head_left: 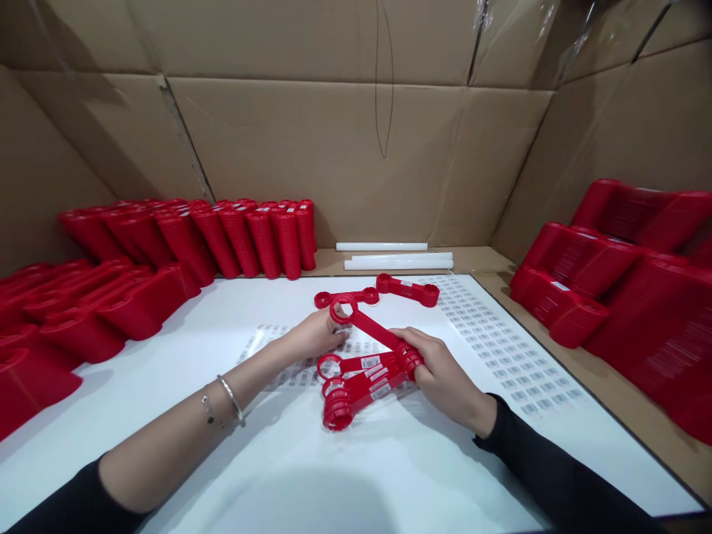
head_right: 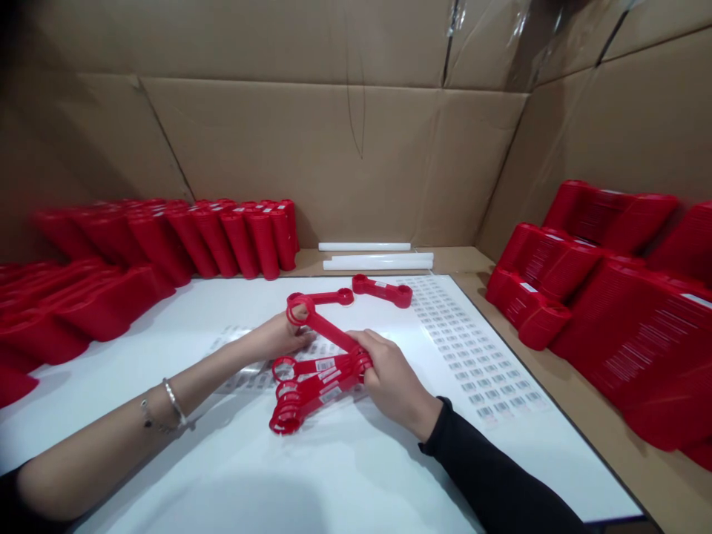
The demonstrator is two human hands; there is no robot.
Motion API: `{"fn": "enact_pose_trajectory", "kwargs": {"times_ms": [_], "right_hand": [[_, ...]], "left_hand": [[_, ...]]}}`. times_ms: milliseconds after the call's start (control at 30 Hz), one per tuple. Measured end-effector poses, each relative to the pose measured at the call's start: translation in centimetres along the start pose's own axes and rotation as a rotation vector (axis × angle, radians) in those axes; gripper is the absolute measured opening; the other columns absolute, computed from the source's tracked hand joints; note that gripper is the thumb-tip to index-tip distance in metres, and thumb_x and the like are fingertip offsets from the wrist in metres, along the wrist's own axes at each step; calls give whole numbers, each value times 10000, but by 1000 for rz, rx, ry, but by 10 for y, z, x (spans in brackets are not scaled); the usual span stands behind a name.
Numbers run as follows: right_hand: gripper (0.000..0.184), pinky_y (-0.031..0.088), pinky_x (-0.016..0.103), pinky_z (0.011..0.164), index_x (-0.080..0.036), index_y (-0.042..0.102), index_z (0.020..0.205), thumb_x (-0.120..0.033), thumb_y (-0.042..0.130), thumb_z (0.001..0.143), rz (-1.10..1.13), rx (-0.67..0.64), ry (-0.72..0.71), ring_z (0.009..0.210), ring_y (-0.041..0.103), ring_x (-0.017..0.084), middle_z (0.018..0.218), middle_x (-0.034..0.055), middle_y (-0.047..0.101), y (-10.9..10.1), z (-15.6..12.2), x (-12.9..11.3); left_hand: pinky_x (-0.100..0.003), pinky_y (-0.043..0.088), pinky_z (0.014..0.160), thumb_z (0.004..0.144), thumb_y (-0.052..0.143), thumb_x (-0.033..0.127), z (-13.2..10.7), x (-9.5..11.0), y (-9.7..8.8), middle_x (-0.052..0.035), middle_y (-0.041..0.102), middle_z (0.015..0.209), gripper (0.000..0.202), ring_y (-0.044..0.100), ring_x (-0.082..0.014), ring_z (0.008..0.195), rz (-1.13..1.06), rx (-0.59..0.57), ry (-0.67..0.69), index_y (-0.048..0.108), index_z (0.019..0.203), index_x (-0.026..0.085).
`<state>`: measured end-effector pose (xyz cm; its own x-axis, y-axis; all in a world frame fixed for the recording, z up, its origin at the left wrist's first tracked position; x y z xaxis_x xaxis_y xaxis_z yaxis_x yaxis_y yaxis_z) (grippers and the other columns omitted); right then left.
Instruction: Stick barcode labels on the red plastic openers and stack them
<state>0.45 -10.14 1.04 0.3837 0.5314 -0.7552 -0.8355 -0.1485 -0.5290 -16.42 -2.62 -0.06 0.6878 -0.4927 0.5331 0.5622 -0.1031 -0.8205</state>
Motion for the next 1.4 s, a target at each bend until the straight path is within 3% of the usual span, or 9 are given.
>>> {"fn": "enact_pose_trajectory", "kwargs": {"times_ms": [100, 300, 433, 700, 1000, 1233, 1400], "right_hand": [[631, 465, 316, 807, -201, 571, 1160, 58, 357, 626, 4, 0, 7, 944, 573, 194, 1103, 66, 617, -1, 1, 1], [613, 464, 321, 809, -188, 573, 1154, 52, 362, 630, -1, 3, 20, 946, 568, 198, 1093, 75, 615, -1, 1, 1], [619, 460, 317, 806, -186, 576, 1150, 53, 356, 624, -15, 7, 9, 937, 568, 193, 1062, 69, 619, -1, 1, 2], [612, 465, 313, 796, -187, 571, 1149, 60, 350, 634, -16, 2, 7, 940, 571, 192, 1073, 70, 619, -1, 0, 2], [622, 465, 313, 793, -193, 578, 1140, 64, 357, 619, -19, 3, 12, 943, 573, 196, 1092, 65, 624, -2, 0, 1], [634, 466, 303, 795, -195, 574, 1146, 65, 347, 613, 7, 3, 2, 952, 572, 185, 1094, 63, 621, -2, 0, -1], [632, 466, 317, 803, -199, 581, 1135, 61, 354, 606, -13, 8, -2, 945, 576, 195, 1087, 62, 627, -3, 1, 0]], "left_hand": [[-265, 407, 540, 742, 506, 192, 0, -2, 9, -9, 589, 650, 107, 525, -157, 573, 96, -78, -6, 584, 814, 198], [-267, 402, 544, 758, 518, 201, 1, 1, 8, 6, 556, 614, 130, 502, -148, 552, 114, -53, 41, 565, 879, 209], [-278, 420, 560, 764, 520, 203, 0, 2, 9, 3, 559, 615, 64, 517, -155, 572, 94, -67, 37, 561, 813, 203], [-355, 463, 779, 716, 593, 208, 0, 6, 4, -77, 630, 968, 199, 573, -227, 900, 102, -42, 87, 592, 915, 205], [-284, 474, 607, 694, 576, 157, 1, -1, 13, -16, 624, 742, 147, 581, -181, 704, -86, -159, -21, 587, 837, 192], [-313, 488, 692, 683, 583, 131, 1, -1, 12, -49, 642, 837, 154, 593, -183, 767, -87, -96, -12, 582, 830, 177], [-317, 482, 695, 663, 585, 141, 1, 4, 9, -37, 623, 794, 133, 578, -182, 748, -24, -51, 14, 589, 792, 174]]}}
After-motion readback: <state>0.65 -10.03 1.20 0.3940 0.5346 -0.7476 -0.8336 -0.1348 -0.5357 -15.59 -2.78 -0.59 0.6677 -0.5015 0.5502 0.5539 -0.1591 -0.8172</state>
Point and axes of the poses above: each hand's wrist, its own z-axis towards the middle knuckle, its own y-axis out of the palm, x = y × z, the point moved 7 cm from there along z, towards the middle knuckle
